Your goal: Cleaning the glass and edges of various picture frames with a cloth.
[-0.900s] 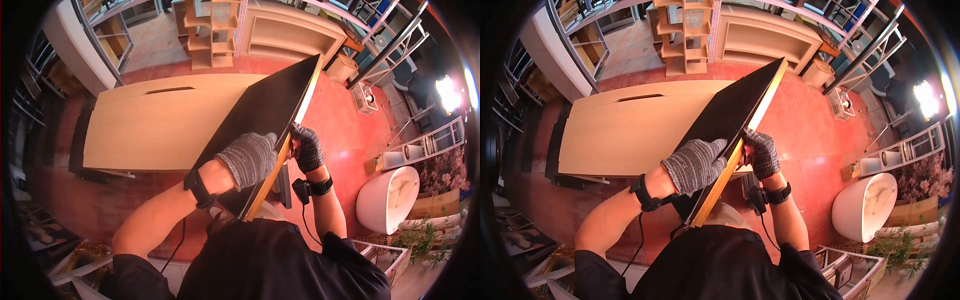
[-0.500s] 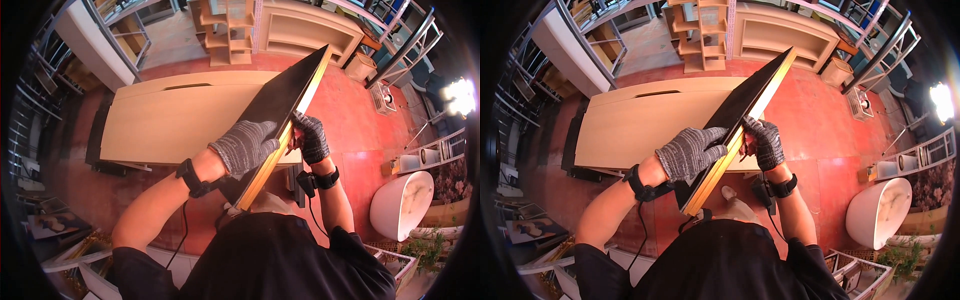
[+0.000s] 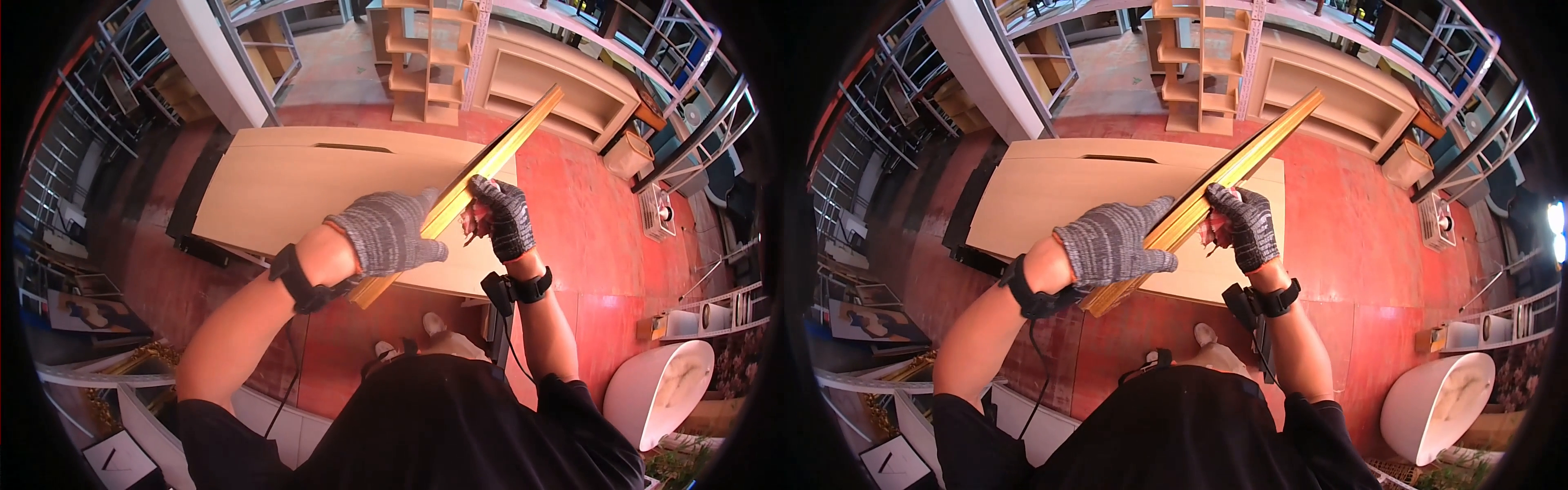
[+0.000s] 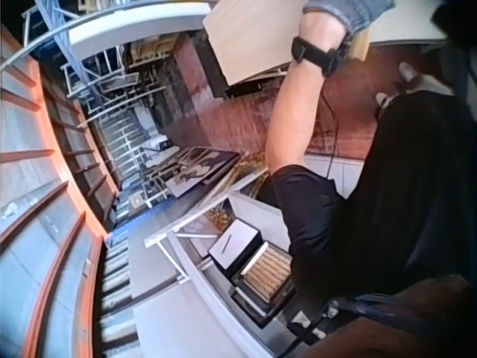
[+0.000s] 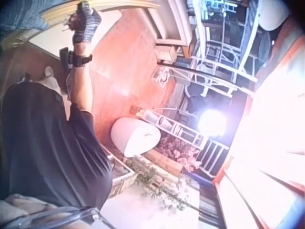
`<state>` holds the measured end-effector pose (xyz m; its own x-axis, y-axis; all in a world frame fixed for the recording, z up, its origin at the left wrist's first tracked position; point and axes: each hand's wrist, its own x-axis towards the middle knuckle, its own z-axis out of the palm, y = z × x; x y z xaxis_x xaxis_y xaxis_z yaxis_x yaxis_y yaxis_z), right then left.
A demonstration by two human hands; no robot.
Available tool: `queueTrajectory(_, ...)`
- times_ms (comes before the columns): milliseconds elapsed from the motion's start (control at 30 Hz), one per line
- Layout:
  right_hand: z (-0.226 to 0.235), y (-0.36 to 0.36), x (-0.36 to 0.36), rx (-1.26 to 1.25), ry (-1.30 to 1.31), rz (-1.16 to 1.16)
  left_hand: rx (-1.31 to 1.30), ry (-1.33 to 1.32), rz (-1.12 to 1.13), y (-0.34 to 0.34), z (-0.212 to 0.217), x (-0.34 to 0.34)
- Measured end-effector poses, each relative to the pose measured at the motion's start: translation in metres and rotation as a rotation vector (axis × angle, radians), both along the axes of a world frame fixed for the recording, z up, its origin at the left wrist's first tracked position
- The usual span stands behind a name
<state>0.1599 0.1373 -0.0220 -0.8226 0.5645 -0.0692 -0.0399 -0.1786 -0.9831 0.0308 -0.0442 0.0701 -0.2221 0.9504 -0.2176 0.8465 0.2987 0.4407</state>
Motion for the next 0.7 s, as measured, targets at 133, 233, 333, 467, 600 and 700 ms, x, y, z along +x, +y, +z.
queueTrajectory(133, -0.002, 0.003, 0.001, -0.027, -0.076, 0.014, 0.121, 0.019, 0.013, -0.027, 0.002, -0.005)
queueTrajectory(233, -0.007, 0.005, 0.001, -0.027, -0.038, 0.028, 0.103, -0.075, 0.059, -0.049, -0.001, -0.011)
queueTrajectory(333, -0.010, 0.005, -0.003, -0.080, -0.007, 0.061, 0.124, -0.018, 0.003, -0.051, -0.005, -0.008)
queueTrajectory(467, -0.002, -0.006, -0.011, -0.068, -0.021, 0.013, 0.038, 0.179, 0.042, -0.032, -0.005, 0.004)
queueTrajectory(600, 0.022, -0.018, -0.009, -0.176, 0.012, 0.115, -0.068, 0.241, 0.117, -0.029, 0.005, -0.008)
queueTrajectory(700, 0.040, -0.023, -0.009, 0.050, 0.197, -0.042, 0.001, 0.261, 0.138, -0.035, 0.005, -0.027)
